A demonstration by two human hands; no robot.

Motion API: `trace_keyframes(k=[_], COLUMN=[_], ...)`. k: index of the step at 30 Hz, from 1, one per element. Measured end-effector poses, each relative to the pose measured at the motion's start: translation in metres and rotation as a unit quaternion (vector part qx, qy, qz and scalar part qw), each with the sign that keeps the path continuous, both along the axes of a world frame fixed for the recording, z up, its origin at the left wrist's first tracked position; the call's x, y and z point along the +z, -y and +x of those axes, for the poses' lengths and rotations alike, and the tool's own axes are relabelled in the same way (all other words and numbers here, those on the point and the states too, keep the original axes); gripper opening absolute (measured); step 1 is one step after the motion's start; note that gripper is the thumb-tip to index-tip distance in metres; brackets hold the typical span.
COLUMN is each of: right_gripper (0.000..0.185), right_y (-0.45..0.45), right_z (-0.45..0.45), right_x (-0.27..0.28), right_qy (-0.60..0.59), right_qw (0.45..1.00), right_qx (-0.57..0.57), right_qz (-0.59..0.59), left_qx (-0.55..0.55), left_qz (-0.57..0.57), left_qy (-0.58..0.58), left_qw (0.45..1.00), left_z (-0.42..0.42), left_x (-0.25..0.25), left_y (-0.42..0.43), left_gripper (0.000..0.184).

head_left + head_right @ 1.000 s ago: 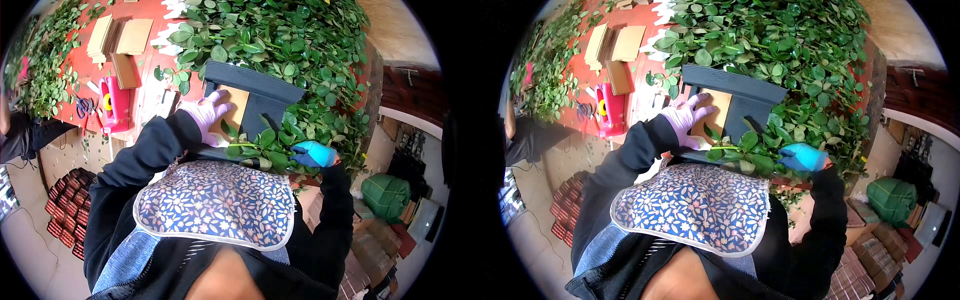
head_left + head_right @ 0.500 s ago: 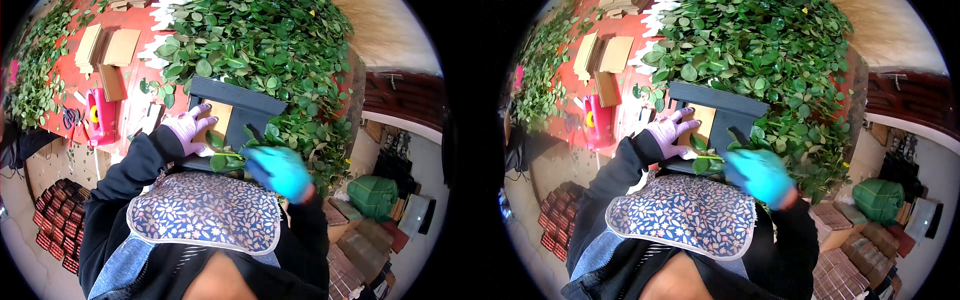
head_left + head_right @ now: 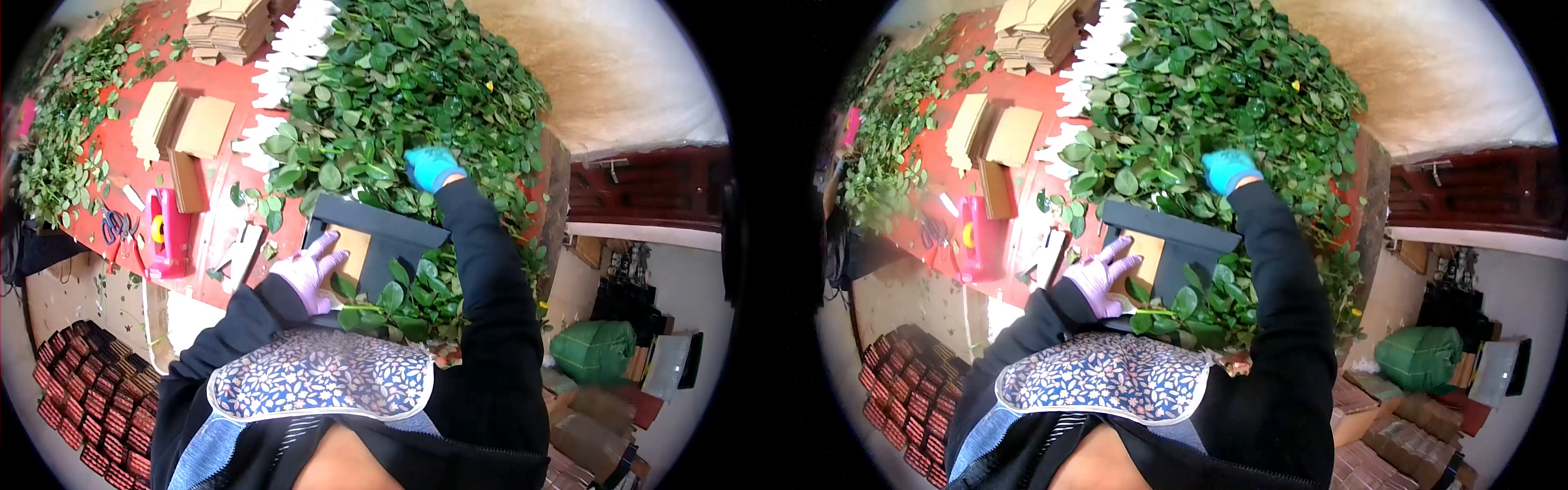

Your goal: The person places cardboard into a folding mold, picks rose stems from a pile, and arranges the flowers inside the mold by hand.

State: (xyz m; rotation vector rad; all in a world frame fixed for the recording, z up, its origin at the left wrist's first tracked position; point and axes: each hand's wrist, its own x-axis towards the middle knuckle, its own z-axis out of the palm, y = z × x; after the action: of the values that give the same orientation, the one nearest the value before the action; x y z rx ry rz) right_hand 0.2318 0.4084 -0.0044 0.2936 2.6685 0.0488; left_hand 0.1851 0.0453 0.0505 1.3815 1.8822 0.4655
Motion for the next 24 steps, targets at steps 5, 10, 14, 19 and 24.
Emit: trace_keyframes(k=[5,10,14,19,24], right_gripper=[0.030,0.017,0.019,0.029,0.053], right_y=[0.011,0.007,0.019,0.020,0.043], right_z=[0.003,0.027,0.037,0.042,0.032], right_x=[0.021,0.024,0.054,0.106,0.072], right_qy=[0.047,-0.092,-0.090,-0.281,-0.126], right_qw=[0.998,0.994,0.994,0.929,0.984], right_qx=[0.038,0.040,-0.005,-0.043,0.057], right_qz=[0.031,-0.052,-0.060,-0.235,-0.112], left_qx=[0.033,-0.067,-0.032,-0.018,-0.011], left_qz=[0.004,0.053,0.106,0.112,0.117], left_qy=[-0.037,0.004,0.023,0.013,-0.007], left_qw=[0.999,0.996,0.994,0.993,0.993], left_z=[0.013,0.024,0.028,0.028,0.032], left_x=[0.017,0.002,0.006,0.006,0.001], left_y=[-0.002,0.007,0.014,0.015,0.016], left_gripper=[0.083,0.036,0.019,0.016,0.014])
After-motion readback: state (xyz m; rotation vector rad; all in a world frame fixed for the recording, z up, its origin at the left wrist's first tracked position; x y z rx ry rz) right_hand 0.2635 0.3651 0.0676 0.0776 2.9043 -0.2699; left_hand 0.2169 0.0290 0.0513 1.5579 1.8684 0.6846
